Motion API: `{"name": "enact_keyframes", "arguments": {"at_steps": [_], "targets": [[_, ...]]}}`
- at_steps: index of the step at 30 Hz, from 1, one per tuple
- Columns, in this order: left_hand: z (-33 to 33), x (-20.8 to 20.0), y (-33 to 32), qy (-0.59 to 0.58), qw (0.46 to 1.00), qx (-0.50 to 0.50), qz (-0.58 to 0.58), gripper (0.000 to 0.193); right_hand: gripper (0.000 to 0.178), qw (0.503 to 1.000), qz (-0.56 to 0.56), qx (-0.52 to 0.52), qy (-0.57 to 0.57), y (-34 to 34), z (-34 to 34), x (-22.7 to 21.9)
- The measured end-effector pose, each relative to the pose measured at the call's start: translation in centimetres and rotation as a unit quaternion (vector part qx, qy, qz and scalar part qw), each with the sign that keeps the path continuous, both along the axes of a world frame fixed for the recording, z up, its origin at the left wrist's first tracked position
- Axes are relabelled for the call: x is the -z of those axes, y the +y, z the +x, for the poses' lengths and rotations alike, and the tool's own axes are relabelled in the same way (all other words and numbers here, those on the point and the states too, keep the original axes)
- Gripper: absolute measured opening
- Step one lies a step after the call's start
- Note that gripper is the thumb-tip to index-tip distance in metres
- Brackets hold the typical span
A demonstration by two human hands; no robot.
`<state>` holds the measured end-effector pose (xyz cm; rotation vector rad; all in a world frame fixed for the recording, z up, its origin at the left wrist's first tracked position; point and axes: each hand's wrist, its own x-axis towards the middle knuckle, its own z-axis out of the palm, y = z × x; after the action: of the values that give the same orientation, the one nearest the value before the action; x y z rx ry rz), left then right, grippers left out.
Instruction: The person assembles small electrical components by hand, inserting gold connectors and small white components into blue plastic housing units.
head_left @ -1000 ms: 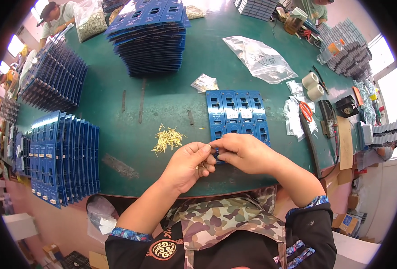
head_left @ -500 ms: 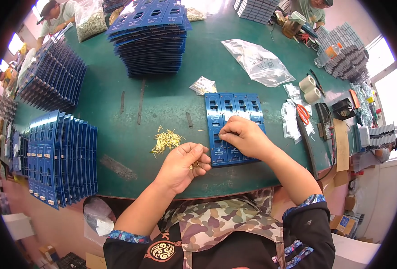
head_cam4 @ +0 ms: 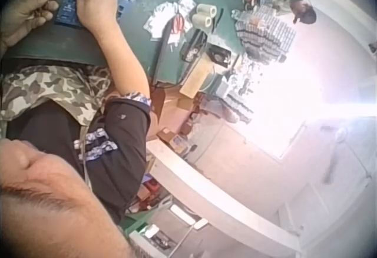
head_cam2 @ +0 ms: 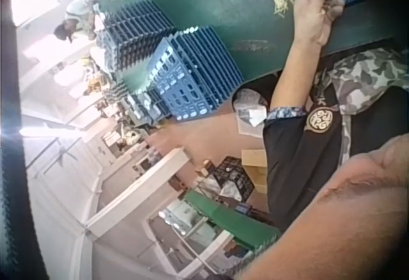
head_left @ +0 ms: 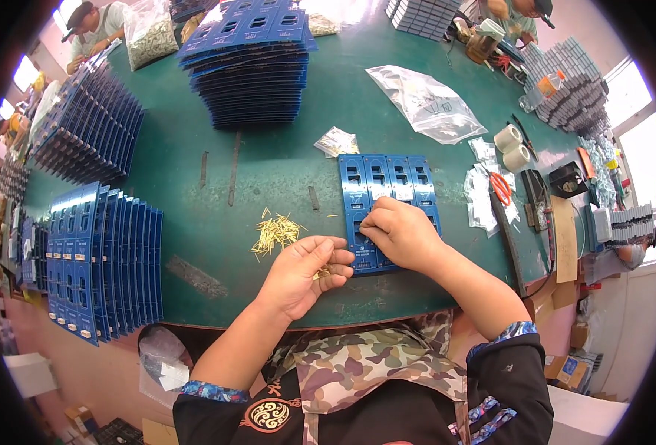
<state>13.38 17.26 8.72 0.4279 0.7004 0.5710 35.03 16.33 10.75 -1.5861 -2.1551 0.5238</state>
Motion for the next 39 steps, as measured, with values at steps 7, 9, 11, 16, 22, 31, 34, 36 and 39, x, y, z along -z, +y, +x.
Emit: {"name": "enact_keyframes", "arguments": {"at_steps": [7, 9, 11, 16, 22, 31, 34, 36, 39], "targets": [[-0.2, 0.4, 0.0, -0.009, 1.000, -0.008, -0.006, 0.020, 0.013, 0.998, 0.045, -0.001, -0.032, -0.5, -0.1, -0.6], [-0.3, 0.6, 0.0, -0.012, 1.000, -0.010, -0.006, 0.020, 0.014, 0.998, 0.053, -0.010, -0.034, -0.8, 0.1, -0.7], [-0.4, 0.8, 0.1, -0.024, 1.000, 0.001, 0.000, 0.020, 0.015, 0.997, 0.062, -0.017, -0.037, -1.3, 0.2, -0.7], [-0.1, 0.3, 0.0, -0.022, 1.000, -0.006, -0.006, 0.020, 0.019, 0.991, 0.089, -0.049, -0.090, -1.6, 0.2, -0.7], [-0.3, 0.5, -0.1, -0.035, 0.999, -0.015, -0.017, 0.020, 0.018, 0.996, 0.079, -0.035, 0.005, -1.7, -0.6, -2.1], [0.4, 0.4, -0.4, -0.027, 1.000, -0.006, -0.002, 0.029, 0.011, 0.988, 0.100, -0.111, 0.048, -0.7, -2.9, -3.0], [0.6, -0.1, -0.5, -0.024, 1.000, -0.004, 0.001, 0.030, 0.010, 0.991, 0.085, -0.099, 0.024, -0.7, -3.2, -3.0], [0.6, -0.1, -0.5, -0.024, 1.000, 0.000, 0.006, 0.030, 0.010, 0.993, 0.075, -0.087, 0.037, -0.7, -3.3, -2.8], [0.6, -0.1, -0.5, -0.043, 0.999, 0.018, -0.005, 0.029, 0.009, 0.993, 0.051, -0.052, 0.095, -0.3, -2.3, -1.6]]}}
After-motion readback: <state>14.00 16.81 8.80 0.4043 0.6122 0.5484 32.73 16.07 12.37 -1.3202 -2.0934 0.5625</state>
